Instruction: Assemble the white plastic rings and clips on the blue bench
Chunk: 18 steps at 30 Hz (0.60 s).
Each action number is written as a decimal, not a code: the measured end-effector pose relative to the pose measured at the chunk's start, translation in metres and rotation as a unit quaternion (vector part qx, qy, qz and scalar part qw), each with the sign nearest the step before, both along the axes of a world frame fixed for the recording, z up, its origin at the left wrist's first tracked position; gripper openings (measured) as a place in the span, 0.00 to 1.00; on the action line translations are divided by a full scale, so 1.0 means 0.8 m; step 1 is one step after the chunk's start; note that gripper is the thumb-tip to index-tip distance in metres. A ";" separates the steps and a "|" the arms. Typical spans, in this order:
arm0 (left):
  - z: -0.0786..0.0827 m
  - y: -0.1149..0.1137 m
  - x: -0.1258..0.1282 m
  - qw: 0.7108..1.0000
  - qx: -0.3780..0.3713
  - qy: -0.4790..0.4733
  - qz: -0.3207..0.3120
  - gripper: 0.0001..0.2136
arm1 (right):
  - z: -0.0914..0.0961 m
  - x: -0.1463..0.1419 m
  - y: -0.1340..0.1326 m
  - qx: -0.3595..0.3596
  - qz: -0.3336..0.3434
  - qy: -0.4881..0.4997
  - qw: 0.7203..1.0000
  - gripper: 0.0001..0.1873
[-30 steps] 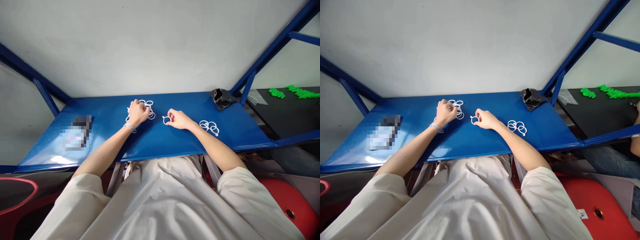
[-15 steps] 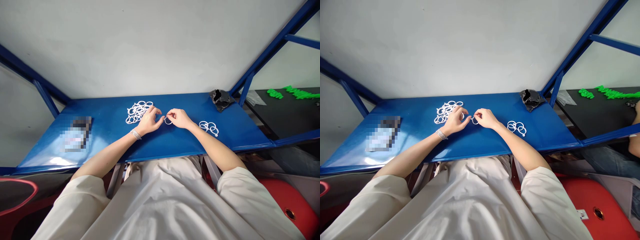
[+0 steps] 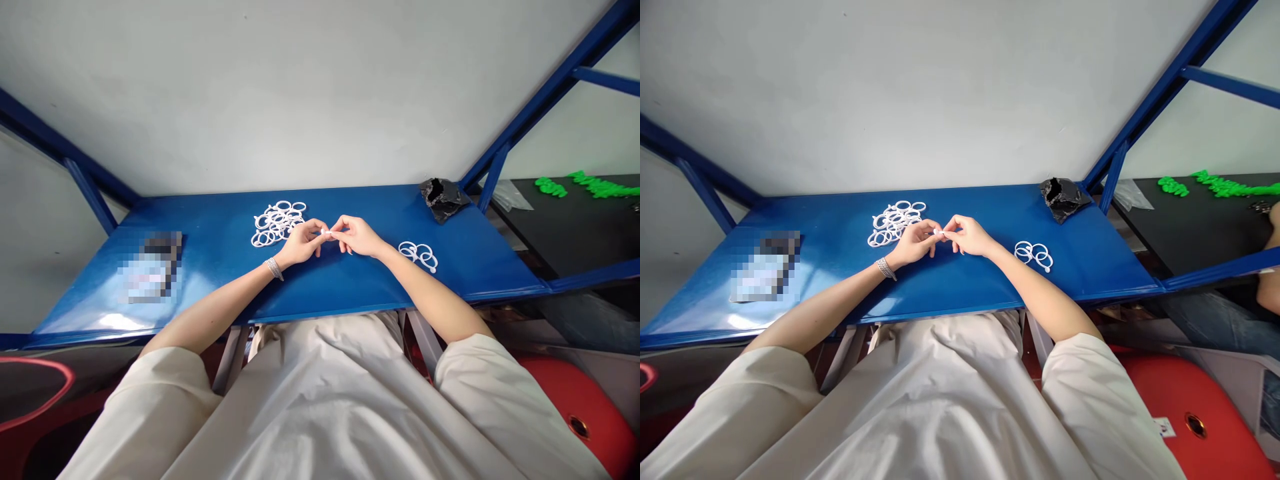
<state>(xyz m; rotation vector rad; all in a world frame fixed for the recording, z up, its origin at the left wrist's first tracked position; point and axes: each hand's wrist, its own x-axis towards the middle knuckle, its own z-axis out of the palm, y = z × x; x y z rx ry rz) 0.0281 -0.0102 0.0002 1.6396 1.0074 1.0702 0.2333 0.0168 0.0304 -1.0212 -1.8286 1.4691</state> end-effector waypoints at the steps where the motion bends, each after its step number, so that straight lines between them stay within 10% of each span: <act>1: -0.001 0.000 0.001 0.999 -0.021 -0.026 -0.016 0.25 | 0.001 -0.001 0.000 -0.007 0.001 0.006 1.000 0.18; 10: 0.013 -0.005 0.003 0.992 -0.066 -0.027 -0.108 0.27 | 0.005 -0.004 -0.006 -0.027 0.027 -0.040 0.998 0.09; 18: 0.021 -0.006 0.001 0.977 -0.091 0.035 -0.191 0.26 | -0.009 -0.014 -0.007 0.080 0.063 -0.085 0.991 0.34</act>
